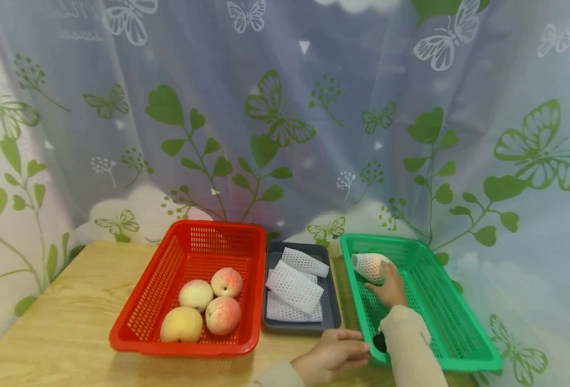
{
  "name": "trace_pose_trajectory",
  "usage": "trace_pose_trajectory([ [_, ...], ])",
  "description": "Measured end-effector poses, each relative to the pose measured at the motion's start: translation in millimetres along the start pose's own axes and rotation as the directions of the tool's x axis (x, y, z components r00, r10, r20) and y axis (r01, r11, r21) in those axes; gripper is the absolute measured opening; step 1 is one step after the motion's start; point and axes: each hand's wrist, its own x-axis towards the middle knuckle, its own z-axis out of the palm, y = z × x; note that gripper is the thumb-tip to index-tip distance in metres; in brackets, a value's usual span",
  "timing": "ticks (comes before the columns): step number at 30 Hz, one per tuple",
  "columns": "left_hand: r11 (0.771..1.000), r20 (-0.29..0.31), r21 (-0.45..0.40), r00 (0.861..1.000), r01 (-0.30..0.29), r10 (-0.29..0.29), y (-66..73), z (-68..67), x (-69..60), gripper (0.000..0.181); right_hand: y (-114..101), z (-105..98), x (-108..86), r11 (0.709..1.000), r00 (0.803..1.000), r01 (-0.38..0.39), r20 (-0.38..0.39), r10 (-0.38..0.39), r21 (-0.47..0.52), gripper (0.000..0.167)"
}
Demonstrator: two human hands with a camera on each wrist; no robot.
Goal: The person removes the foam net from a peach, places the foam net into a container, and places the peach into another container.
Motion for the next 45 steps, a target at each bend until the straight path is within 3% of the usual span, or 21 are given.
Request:
trace_pose_trajectory([
  [6,1.000,-0.041,-0.022,0.999,-0.011,0.011,-4.0,4.6,1.7,0.022,-3.0,4.0,-5.3,0.999,0.998,-0.046,-0.032,0.047,0.025,0.082],
  [13,1.000,-0.040,-0.015,0.999,-0.021,0.021,-1.6,3.3,3.4,0.021,-0.9,7.8,-2.0,0.995,0.977,-0.071,-0.208,0.055,-0.068,0.060],
  [16,1.000,-0.036,-0.006,0.999,-0.008,0.008,-0.7,2.6,3.2,0.022,-1.4,8.8,-1.3,0.997,0.971,-0.069,-0.232,0.056,-0.045,0.053],
  [21,1.000,-0.033,-0.009,0.999,-0.018,0.017,-1.6,2.8,4.0,0.022,-2.5,9.4,-0.4,0.996,0.978,-0.077,-0.192,0.082,0.036,0.054],
  [26,0.999,-0.038,-0.021,0.999,-0.035,0.034,-3.9,3.9,4.8,0.022,-2.6,9.0,-1.0,0.994,0.981,-0.105,-0.162,0.108,0.026,0.067],
  [31,1.000,-0.040,-0.016,0.999,-0.021,0.021,-2.8,2.9,4.5,0.021,-2.8,9.8,-1.6,0.990,0.983,-0.119,-0.131,0.128,0.079,0.064],
  [36,1.000,-0.040,-0.006,0.999,-0.021,0.021,-3.2,3.1,4.4,0.022,0.1,10.6,-1.0,0.987,0.989,-0.092,-0.102,0.106,0.134,0.068],
  [41,0.999,-0.053,-0.010,0.998,-0.033,0.033,-4.0,3.7,5.7,0.021,1.8,10.6,1.4,0.988,0.993,-0.105,-0.042,0.110,0.109,0.080],
  [45,0.999,-0.055,-0.017,0.998,-0.042,0.041,-4.2,2.8,7.1,0.021,0.4,10.5,2.9,0.987,0.995,-0.094,-0.017,0.097,0.133,0.076],
])
